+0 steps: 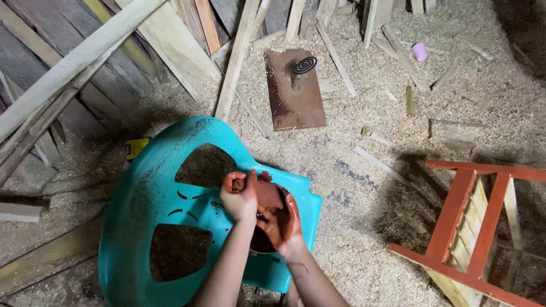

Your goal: The person wipes the surfaces of a three-tier wooden shelving unit with a reddish-brown cloth, moving from the lower shelves upward. The person then dips the cloth into a container of reddish liquid on a teal stool and continues wiping the shelves.

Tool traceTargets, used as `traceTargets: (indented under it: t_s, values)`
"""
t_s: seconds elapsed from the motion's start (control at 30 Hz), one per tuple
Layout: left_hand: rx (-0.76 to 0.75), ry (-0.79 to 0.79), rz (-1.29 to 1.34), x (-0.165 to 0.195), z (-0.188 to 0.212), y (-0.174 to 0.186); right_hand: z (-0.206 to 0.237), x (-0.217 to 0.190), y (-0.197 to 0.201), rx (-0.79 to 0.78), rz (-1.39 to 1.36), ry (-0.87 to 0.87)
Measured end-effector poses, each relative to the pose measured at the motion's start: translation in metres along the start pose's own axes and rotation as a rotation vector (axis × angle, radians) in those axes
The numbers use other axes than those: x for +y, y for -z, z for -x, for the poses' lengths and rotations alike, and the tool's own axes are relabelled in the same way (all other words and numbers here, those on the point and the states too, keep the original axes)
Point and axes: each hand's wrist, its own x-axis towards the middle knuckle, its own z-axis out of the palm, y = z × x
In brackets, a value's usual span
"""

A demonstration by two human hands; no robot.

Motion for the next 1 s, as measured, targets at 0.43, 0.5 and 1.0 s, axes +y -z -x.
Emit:
traceTargets:
  t_s: [0.43, 0.5, 1.0]
  values:
    - [-0.071, -0.17, 0.138, 0.021, 0.048, 0.021, -0.015, -0.013, -0.023, -0.083, -0.18, -0.088]
    - [-0.042, -0.114, 0.195, 0.025, 0.054, 0.023, -0.018, -0.018, -0.025, -0.098, -0.109, -0.042]
    - [-0.893, 1.218, 0.334, 0.039, -0.002, 0.014, 0.041, -0.09, -0.11, -1.003, 1.422, 1.293]
